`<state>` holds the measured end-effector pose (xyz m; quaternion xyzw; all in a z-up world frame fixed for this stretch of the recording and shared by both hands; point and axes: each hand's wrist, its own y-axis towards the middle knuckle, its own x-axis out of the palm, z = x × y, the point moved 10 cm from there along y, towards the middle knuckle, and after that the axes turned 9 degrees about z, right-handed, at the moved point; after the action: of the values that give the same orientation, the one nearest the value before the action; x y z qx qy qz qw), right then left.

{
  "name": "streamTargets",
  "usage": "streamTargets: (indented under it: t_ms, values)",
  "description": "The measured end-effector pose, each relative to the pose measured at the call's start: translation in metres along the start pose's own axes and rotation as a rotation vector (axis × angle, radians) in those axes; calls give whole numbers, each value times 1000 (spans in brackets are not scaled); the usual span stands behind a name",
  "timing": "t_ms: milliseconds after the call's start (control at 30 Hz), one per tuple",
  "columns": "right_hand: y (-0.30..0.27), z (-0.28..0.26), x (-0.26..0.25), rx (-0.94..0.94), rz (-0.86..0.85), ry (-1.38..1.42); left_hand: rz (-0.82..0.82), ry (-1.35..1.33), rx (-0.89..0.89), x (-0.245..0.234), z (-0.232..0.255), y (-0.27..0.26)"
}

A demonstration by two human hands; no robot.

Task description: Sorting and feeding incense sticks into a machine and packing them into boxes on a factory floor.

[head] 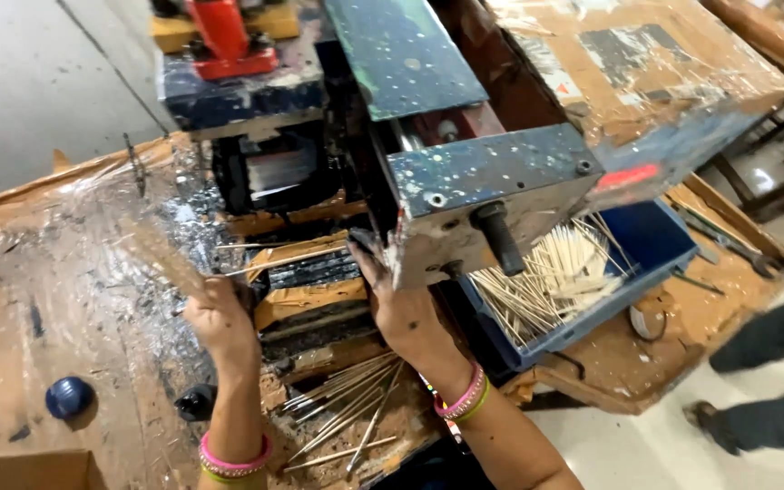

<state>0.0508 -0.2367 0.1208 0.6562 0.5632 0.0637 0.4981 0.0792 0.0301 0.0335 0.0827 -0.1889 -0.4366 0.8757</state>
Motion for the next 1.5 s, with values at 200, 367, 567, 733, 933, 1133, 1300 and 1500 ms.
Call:
streamTargets:
  t_ms: [200, 367, 567, 733, 933, 1133, 1300, 1500]
  values:
    - [-1, 5, 11, 41, -73, -141, 24, 34, 22, -3, 7, 2]
    - [9, -4, 3, 44, -81, -181, 19, -26, 26, -1, 6, 8]
    - [0, 14, 10, -70, -65, -303, -2, -66, -48, 1, -10, 8]
    - [-6, 30, 28, -245, -217, -652, -17, -124, -53, -5, -25, 11]
    - [21, -32, -3, -355, -255, -577, 81, -252, -276, -10, 20, -21]
    - [-38, 34, -93, 166, 86, -266, 43, -56, -71, -61, 50, -68]
    - [-115, 63, -156, 75, 178, -288, -2, -3, 12, -98, 38, -98]
    - [-107, 30, -138, 167, 40, -116, -135, -84, 87, -77, 11, -124]
